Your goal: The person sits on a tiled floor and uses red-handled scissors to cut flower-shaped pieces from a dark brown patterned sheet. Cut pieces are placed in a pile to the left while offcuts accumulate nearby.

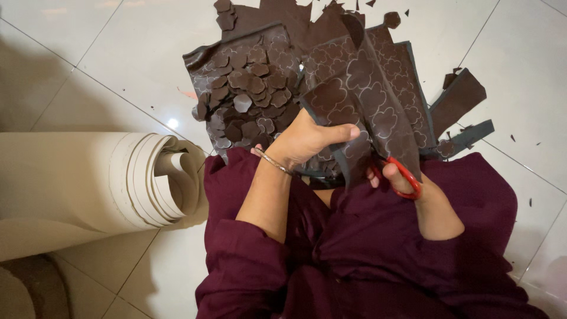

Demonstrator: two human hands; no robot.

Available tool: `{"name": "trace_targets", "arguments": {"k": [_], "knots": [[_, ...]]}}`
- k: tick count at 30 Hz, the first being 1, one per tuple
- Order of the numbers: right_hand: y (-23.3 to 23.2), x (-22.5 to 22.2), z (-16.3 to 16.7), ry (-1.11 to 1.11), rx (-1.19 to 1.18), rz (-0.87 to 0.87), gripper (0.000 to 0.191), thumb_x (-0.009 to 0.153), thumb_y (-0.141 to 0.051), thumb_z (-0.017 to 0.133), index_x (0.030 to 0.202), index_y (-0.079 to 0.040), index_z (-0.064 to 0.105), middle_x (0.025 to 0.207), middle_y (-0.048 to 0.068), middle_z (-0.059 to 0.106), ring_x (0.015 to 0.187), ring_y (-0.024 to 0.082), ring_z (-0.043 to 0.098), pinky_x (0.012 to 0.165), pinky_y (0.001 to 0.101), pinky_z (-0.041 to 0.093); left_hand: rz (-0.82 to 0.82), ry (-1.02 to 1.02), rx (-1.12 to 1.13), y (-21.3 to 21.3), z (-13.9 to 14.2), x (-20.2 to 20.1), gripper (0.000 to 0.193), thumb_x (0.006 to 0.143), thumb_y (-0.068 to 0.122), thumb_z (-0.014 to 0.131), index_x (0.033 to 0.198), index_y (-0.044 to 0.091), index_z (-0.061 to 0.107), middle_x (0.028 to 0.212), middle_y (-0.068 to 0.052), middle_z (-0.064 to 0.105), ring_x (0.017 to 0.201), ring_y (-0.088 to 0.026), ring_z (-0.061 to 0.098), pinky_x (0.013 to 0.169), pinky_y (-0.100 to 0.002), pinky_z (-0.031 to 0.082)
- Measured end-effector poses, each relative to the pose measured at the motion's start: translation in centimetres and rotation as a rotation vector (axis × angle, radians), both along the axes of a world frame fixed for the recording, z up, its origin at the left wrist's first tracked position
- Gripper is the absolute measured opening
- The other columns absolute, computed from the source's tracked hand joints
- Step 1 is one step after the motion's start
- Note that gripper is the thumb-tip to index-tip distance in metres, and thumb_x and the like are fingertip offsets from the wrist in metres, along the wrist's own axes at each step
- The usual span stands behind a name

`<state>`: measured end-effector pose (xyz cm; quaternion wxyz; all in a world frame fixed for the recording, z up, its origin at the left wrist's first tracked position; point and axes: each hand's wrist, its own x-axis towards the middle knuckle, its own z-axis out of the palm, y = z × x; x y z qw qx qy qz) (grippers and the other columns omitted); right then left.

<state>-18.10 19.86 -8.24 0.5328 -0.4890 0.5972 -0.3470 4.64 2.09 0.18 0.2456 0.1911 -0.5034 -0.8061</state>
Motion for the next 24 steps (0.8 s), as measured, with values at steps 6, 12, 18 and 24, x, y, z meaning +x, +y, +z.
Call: {"name": "trace_targets", "arguments": {"k": [6,12,18,24], "knots": [[0.8,-0.7,-1.1,0.011,0.051,-0.073,0.103,0.055,-0.103,0.046,0.078,-0.004,0.064,0.069,0.004,0.063,0.061,0.017,0.063,0.057,0.0298,0.053,-0.040,0.086,0.016,-0.2,-0.7,0.0,0.038,0.086,0.006,0.084,0.117,-0.002,0.064,0.102,-0.004,0.066,0.095,-0.017,0.062,0.086,-0.032,0.053],[0.6,-0.1,0.0,0.020,0.013,-0.026,0.104,0.060,-0.103,0.044,0.083,-0.004,0.065,0.070,0.004,0.062,0.064,0.014,0.062,0.058,0.0277,0.051,-0.028,0.007,-0.045,0.0,-0.8,-0.3,0.058,0.079,0.006,0.084,0.131,0.001,0.059,0.117,-0.004,0.066,0.109,-0.017,0.063,0.098,-0.033,0.053],[0.5,0.1,0.1,-0.034,-0.023,-0.050,0.104,0.060,-0.101,0.046,0.086,-0.002,0.065,0.071,0.005,0.062,0.060,0.014,0.060,0.053,0.0267,0.050,-0.022,-0.005,-0.060,0.2,-0.3,-0.3,0.069,0.077,0.006,0.085,0.138,0.002,0.053,0.125,-0.004,0.063,0.117,-0.017,0.060,0.103,-0.033,0.051],[0.8,-0.1,-1.0,-0.053,0.026,-0.056,0.105,0.057,-0.101,0.046,0.083,-0.001,0.065,0.068,0.006,0.063,0.056,0.015,0.060,0.050,0.0272,0.050,-0.067,0.011,-0.002,0.2,-0.3,-0.1,0.065,0.079,0.006,0.084,0.138,-0.003,0.057,0.123,-0.007,0.064,0.113,-0.021,0.061,0.101,-0.037,0.053]]}}
